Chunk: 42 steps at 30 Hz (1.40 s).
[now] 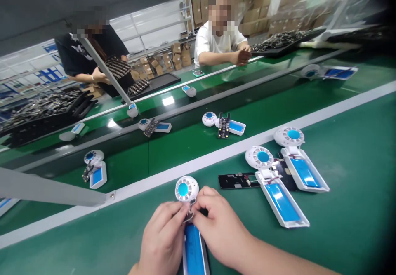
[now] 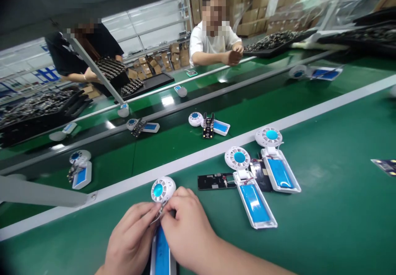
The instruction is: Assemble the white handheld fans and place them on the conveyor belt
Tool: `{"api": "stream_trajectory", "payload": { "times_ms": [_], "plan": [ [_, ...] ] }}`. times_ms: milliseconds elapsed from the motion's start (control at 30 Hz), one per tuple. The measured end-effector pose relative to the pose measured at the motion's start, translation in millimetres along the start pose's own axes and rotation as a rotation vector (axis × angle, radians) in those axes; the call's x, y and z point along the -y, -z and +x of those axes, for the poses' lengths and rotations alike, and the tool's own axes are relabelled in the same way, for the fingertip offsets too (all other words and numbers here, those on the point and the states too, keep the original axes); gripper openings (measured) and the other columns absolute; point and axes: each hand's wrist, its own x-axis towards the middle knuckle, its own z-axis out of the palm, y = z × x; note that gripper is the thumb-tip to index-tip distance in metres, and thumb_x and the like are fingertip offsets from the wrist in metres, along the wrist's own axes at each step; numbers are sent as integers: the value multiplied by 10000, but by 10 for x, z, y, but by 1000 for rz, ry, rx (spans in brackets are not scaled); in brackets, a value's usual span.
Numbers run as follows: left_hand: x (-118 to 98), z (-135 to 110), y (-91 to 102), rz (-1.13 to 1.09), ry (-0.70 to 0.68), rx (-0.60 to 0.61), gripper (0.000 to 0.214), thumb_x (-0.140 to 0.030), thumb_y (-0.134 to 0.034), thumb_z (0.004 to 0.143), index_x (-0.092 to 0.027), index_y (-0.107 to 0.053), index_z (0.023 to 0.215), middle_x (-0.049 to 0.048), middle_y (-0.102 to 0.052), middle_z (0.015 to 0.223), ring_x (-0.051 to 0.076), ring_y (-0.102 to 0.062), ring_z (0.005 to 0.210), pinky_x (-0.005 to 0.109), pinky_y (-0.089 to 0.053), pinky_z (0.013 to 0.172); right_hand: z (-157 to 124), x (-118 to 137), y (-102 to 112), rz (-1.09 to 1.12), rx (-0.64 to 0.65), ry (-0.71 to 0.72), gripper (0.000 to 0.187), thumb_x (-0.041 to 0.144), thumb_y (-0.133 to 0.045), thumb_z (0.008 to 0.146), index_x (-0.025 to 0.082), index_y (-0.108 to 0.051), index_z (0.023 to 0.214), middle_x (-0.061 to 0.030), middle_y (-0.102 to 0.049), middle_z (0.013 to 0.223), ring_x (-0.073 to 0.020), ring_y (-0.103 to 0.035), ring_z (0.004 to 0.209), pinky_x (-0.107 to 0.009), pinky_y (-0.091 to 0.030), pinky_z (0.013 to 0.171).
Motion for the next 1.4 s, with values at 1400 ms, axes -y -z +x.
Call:
{"api": "stream_trajectory", "payload": {
  "times_ms": [1400],
  "plan": [
    [-29, 86, 65, -214, 176, 80, 271, -130, -517, 918, -241, -719, 1061, 53, -676, 766, 172, -642, 684, 256, -528, 601, 39, -236, -27, -72, 18, 324, 176, 133, -563, 882, 211, -599, 728, -14, -578, 827, -183, -578, 841, -307, -460, 743]
  ]
}}
